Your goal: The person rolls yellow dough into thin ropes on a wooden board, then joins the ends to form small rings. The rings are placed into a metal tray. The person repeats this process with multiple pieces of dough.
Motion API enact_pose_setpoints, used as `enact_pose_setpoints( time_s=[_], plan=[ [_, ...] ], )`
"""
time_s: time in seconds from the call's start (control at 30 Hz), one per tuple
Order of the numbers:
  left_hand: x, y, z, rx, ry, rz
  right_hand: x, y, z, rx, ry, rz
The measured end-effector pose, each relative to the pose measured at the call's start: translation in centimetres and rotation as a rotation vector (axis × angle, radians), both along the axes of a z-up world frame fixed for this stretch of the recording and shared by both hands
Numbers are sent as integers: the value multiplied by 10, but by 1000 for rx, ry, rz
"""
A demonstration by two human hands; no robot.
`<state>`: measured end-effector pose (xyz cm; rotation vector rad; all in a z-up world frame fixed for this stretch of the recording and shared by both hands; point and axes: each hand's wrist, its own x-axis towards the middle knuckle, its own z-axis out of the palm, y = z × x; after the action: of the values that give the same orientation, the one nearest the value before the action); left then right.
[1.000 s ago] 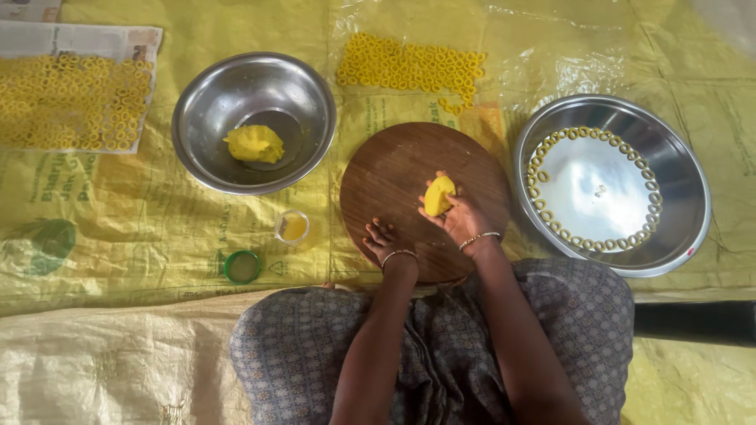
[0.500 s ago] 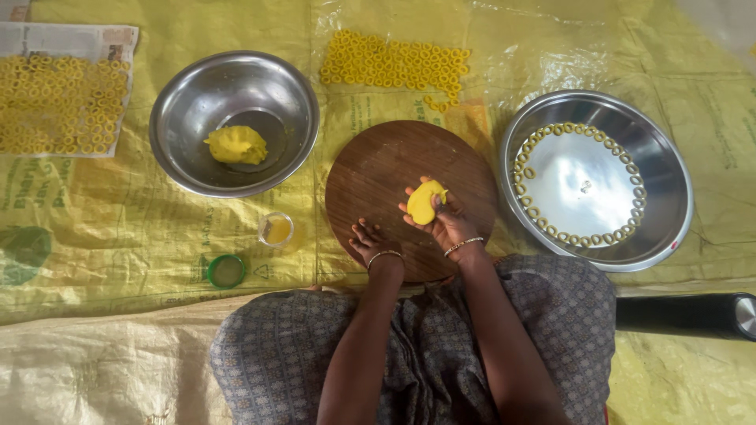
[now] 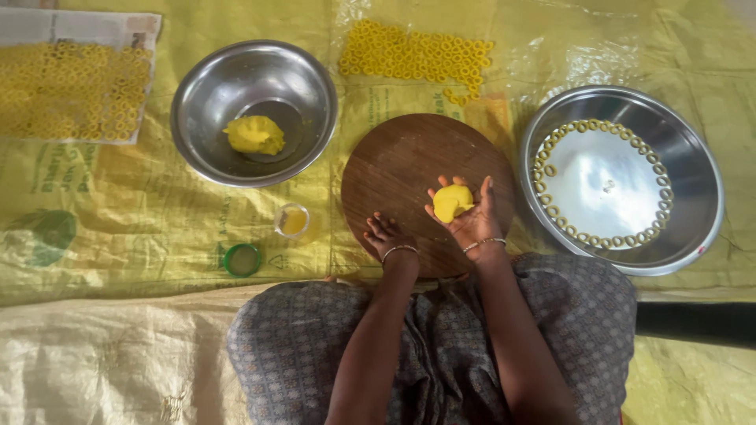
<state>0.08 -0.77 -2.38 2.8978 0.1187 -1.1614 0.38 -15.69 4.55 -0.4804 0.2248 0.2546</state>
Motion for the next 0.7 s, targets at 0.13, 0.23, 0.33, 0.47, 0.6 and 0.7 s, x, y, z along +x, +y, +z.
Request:
enact_pose_setpoints(
  time_s=[0.13,0.23,0.33,0.47,0.6,0.7],
  plan=[
    [0,3,-9,-45,-36,50,4,-1,-19,-202,119,-88],
    [5,3,-7,-115,-13,159,6,-2,-23,-277,50,-53],
    [2,4,-2,147,104,-165,2,1,-22,-246,100,-32],
    [7,5,4,-4,109,14,6,1,-20,-255,139,-115],
    [7,5,7,-90,71,120,9,-2,-29,-355,203,-143],
    [5,5,14,-34,85,34,9,-3,-39,-360,140,-151]
  ],
)
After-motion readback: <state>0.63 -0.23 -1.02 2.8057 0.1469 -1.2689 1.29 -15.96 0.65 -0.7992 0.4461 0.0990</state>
